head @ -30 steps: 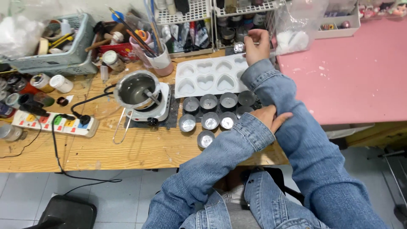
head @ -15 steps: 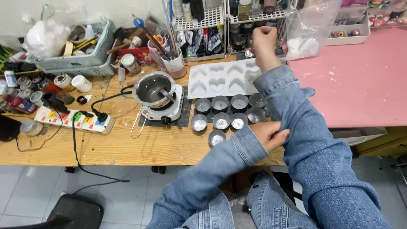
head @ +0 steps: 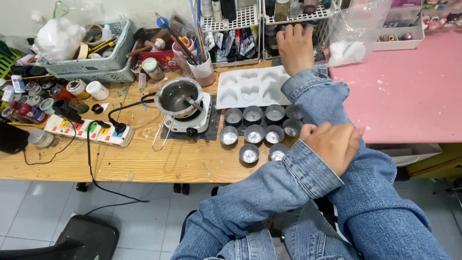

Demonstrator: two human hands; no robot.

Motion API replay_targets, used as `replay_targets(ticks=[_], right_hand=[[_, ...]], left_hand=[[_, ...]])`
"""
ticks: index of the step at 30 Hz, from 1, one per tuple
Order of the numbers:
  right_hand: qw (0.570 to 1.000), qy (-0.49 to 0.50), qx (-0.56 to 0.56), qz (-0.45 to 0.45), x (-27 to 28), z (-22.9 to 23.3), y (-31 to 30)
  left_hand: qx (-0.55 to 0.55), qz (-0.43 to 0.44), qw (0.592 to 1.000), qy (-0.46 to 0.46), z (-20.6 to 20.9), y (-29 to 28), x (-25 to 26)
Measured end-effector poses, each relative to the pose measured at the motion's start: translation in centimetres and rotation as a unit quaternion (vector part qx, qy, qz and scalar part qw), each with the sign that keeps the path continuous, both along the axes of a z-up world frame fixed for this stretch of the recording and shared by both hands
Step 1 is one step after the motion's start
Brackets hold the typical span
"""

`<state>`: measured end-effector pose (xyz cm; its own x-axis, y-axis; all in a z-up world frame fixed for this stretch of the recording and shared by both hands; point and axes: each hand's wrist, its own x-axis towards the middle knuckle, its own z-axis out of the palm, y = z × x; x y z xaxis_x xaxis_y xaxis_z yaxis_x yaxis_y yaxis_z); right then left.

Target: Melting wax and preparing candle containers with wicks and decorations in a workshop.

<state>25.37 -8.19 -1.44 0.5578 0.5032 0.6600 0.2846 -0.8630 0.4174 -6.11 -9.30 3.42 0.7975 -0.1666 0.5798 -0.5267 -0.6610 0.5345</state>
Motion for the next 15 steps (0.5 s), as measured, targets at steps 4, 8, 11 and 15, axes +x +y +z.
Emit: replay_targets(ticks=[4,8,11,15], right_hand=[[0.985,0.077,0.096,0.119,2.0,-0.1,-0.8],[0.507,0.442,0.720,0.174,8.5,-2.1,-3.4],[0.166,0.530,0.809,0.194,6.4,2.3,-4.0],[0.075,0.549,0.764,0.331,2.1,8.1,-2.6]], left_hand=[[-0.002,-0.035,0.999,-0.008,2.3,0.0,-2.8],[-0.079,-0.174,0.974,0.119,-0.2,1.0,-5.6],[-0.265,-0.194,0.925,0.188,-4.4,0.7,-6.9],[-0.335,-0.210,0.902,0.175,-9.1,0.8,-5.0]])
